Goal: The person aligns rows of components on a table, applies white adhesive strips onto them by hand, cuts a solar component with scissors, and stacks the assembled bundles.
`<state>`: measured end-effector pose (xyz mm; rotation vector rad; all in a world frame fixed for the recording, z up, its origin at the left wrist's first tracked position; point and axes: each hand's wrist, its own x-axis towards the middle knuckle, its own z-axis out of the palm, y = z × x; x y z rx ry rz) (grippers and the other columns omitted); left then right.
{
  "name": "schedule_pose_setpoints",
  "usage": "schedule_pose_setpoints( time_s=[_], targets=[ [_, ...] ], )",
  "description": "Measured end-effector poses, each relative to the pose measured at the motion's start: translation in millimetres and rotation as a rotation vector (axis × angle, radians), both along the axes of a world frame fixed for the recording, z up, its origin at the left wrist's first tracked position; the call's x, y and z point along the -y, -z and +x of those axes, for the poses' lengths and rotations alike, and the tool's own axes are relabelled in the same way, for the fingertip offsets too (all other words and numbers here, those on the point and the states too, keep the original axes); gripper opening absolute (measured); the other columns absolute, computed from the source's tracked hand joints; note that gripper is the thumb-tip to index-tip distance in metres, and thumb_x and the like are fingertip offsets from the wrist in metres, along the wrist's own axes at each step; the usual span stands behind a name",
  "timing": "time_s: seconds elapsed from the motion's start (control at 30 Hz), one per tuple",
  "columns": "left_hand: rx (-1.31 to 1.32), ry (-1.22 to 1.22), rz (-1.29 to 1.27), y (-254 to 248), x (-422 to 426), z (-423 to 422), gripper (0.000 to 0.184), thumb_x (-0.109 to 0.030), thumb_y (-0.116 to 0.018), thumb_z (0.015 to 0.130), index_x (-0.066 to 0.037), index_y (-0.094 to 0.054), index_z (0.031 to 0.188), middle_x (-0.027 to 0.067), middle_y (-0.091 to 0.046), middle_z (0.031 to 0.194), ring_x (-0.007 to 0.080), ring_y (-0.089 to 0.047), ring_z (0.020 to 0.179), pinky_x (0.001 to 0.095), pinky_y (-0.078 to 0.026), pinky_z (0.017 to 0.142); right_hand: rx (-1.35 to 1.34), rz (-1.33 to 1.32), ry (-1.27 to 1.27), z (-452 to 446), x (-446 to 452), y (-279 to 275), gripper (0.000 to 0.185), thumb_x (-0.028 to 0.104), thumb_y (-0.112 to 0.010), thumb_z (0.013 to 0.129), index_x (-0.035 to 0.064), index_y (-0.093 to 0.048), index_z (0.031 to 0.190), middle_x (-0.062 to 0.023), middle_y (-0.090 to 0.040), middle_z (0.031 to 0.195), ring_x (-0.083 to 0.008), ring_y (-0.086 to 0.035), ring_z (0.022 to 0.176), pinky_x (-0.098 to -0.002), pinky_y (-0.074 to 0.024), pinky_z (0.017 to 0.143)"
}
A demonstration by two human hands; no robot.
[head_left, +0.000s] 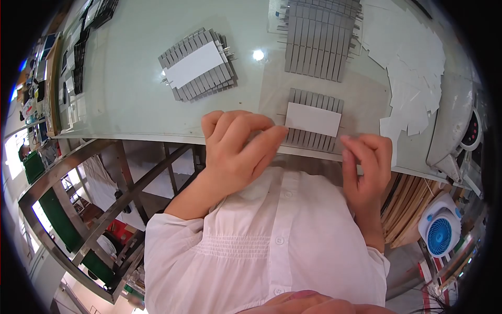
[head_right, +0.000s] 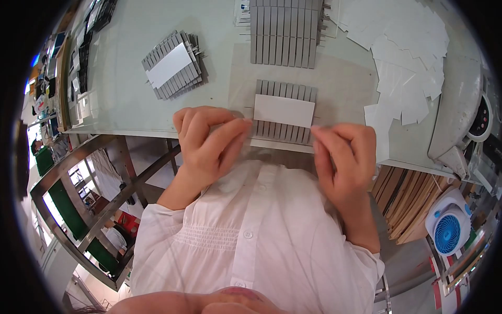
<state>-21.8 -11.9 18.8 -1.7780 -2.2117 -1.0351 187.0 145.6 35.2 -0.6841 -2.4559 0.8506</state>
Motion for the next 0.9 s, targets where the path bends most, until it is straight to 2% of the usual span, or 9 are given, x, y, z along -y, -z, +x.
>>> schedule_pose_setpoints(
  time_s=[0.1, 0.2, 0.3, 0.4, 0.57, 0.67, 0.9],
  targets=[
    [-0.155, 0.027, -0.029, 3.1, 6.7, -2.8, 0.030, -0.019, -0.080, 0.076, -0.021, -0.078, 0.106, -0.0055, -0.067, 0.104, 0.0132, -0.062, 0.091, 0.0368, -0.036, 0.089, 0.043, 0.167, -0.128, 3.1, -4.5, 2.3, 0.032, 0.004, -0.079, 0.082, 0.0103, -0.078, 0.113, -0.0047, -0.063, 0.101, -0.0239, -0.057, 0.091, -0.0361, -0.0448, 0.079],
    [-0.211, 0.053, -0.071, 5.1, 11.2, -4.0, 0.033, -0.023, -0.078, 0.077, -0.023, -0.078, 0.111, -0.0050, -0.066, 0.110, 0.0131, -0.063, 0.097, 0.0383, -0.037, 0.094, 0.041, 0.248, -0.133, 7.5, -4.0, 12.6, 0.035, 0.007, -0.080, 0.081, 0.0120, -0.078, 0.116, -0.0040, -0.063, 0.101, -0.0240, -0.057, 0.091, -0.0375, -0.0440, 0.082],
    [-0.195, 0.072, -0.093, 4.0, 12.0, -6.3, 0.034, -0.027, -0.077, 0.079, -0.022, -0.078, 0.113, -0.0041, -0.066, 0.112, 0.0139, -0.063, 0.099, 0.0403, -0.037, 0.096, 0.032, 0.232, -0.162, 8.0, -7.0, 10.3, 0.028, 0.004, -0.075, 0.085, 0.0071, -0.078, 0.112, -0.0083, -0.062, 0.102, -0.0266, -0.056, 0.093, -0.0361, -0.0475, 0.077],
    [-0.146, 0.086, -0.095, 2.4, 13.1, -6.5, 0.036, -0.031, -0.077, 0.081, -0.021, -0.077, 0.115, -0.0034, -0.067, 0.113, 0.0147, -0.063, 0.102, 0.0421, -0.038, 0.097, -0.028, 0.106, -0.085, 14.0, -8.1, 10.4, 0.027, 0.007, -0.077, 0.084, 0.0078, -0.079, 0.111, -0.0082, -0.062, 0.102, -0.0268, -0.057, 0.094, -0.0361, -0.0477, 0.077],
    [-0.214, 0.154, -0.094, 5.0, 6.9, 2.1, 0.039, -0.038, -0.075, 0.086, -0.017, -0.078, 0.118, -0.0012, -0.070, 0.122, 0.0184, -0.064, 0.112, 0.0464, -0.039, 0.105, 0.003, 0.208, -0.161, -8.2, 6.2, 2.4, 0.034, 0.011, -0.081, 0.078, 0.0114, -0.079, 0.112, -0.0040, -0.062, 0.106, -0.0250, -0.057, 0.097, -0.0401, -0.0439, 0.084],
    [-0.241, 0.163, -0.120, 9.5, 3.8, 10.3, 0.040, -0.038, -0.076, 0.085, -0.017, -0.078, 0.119, -0.0024, -0.070, 0.125, 0.0172, -0.065, 0.117, 0.0502, -0.036, 0.113, 0.031, 0.283, -0.166, -19.9, 12.3, 5.2, 0.035, 0.011, -0.082, 0.077, 0.0121, -0.079, 0.112, -0.0032, -0.061, 0.107, -0.0254, -0.056, 0.098, -0.0409, -0.0432, 0.085],
    [-0.225, 0.159, -0.129, 10.0, 4.8, 11.5, 0.039, -0.037, -0.076, 0.086, -0.017, -0.077, 0.120, -0.0028, -0.069, 0.127, 0.0171, -0.065, 0.117, 0.0528, -0.035, 0.116, 0.059, 0.273, -0.034, 9.2, 2.3, 7.7, 0.034, 0.011, -0.079, 0.078, 0.0130, -0.079, 0.112, -0.0033, -0.063, 0.105, -0.0256, -0.056, 0.097, -0.0400, -0.0426, 0.086]
  ],
)
